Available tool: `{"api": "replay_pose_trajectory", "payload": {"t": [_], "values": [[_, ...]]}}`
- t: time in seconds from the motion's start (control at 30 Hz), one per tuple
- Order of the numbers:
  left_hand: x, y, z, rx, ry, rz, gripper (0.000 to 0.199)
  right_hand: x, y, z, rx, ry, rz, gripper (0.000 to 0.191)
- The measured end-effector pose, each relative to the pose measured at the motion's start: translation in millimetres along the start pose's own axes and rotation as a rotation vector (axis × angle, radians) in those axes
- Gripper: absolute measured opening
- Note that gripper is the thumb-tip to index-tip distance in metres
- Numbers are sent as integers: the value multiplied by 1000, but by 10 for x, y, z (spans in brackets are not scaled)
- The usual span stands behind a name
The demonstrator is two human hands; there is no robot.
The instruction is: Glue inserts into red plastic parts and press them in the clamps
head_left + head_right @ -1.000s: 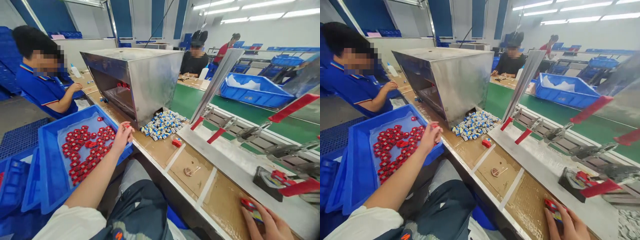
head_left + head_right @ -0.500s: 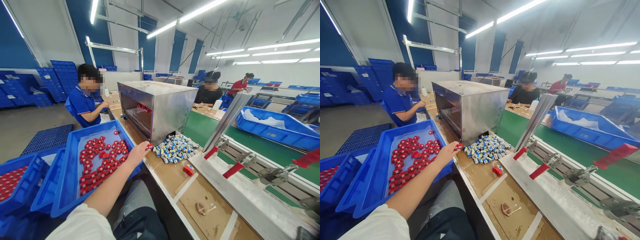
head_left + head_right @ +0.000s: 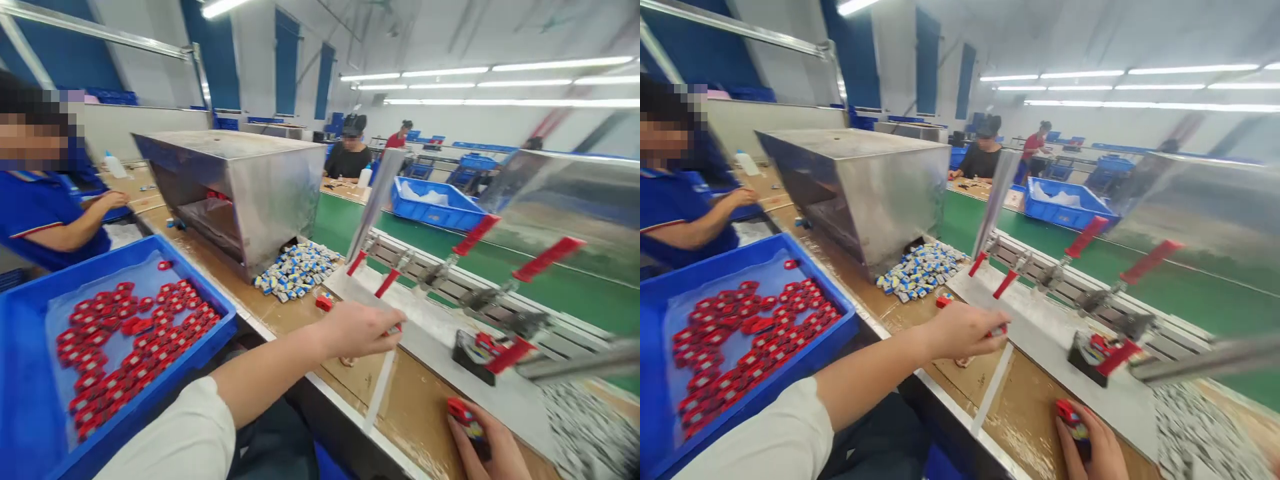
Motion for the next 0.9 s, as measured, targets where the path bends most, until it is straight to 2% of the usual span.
{"api": "replay_pose_trajectory", "payload": {"t": [0.03, 0.1, 0.17, 0.23, 0.33, 0.4, 0.5, 0.57, 0.67, 0.73, 0.8, 0.9], "values": [[-27, -6, 38, -9, 10, -9, 20, -19, -41, 45, 53, 26, -33, 32], [-154, -158, 202, -68, 17, -18, 20, -45, -84, 128, 168, 108, -99, 36], [-355, -460, 412, -175, 95, -197, 19, -68, -83, 176, 229, 250, -224, 44], [-511, -788, 608, -214, 84, -281, 25, -72, -52, 173, 243, 342, -330, 53], [-704, -1163, 846, -204, 111, -523, 35, -60, -5, 113, 282, 356, -403, 58], [-750, -1291, 940, -121, 89, -571, 35, -60, -15, 69, 287, 340, -448, 55], [-714, -1372, 968, 20, 5, -570, 28, -92, -67, 29, 271, 325, -462, 50], [-685, -1406, 934, 51, -16, -588, 26, -125, -98, 18, 263, 297, -381, 47], [-697, -1410, 893, 17, 60, -659, 24, -133, -138, 21, 227, 179, -185, 40], [-718, -1330, 895, -2, 139, -731, 20, -106, -156, 48, 176, 98, -48, 37], [-702, -1198, 873, -5, 190, -795, 19, -84, -145, 91, 127, 85, 84, 37], [-561, -1084, 657, -39, 117, -818, 27, -64, -50, 124, 95, 114, 181, 41]]}}
Point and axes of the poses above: each hand's wrist, its own z-axis away from the middle knuckle, its own x-axis out of the palm, y = z × x, the point moved 4 cm from there along -z, towards the middle knuckle, and after that the axes turned 2 degrees about z, right-handed, at the moved point
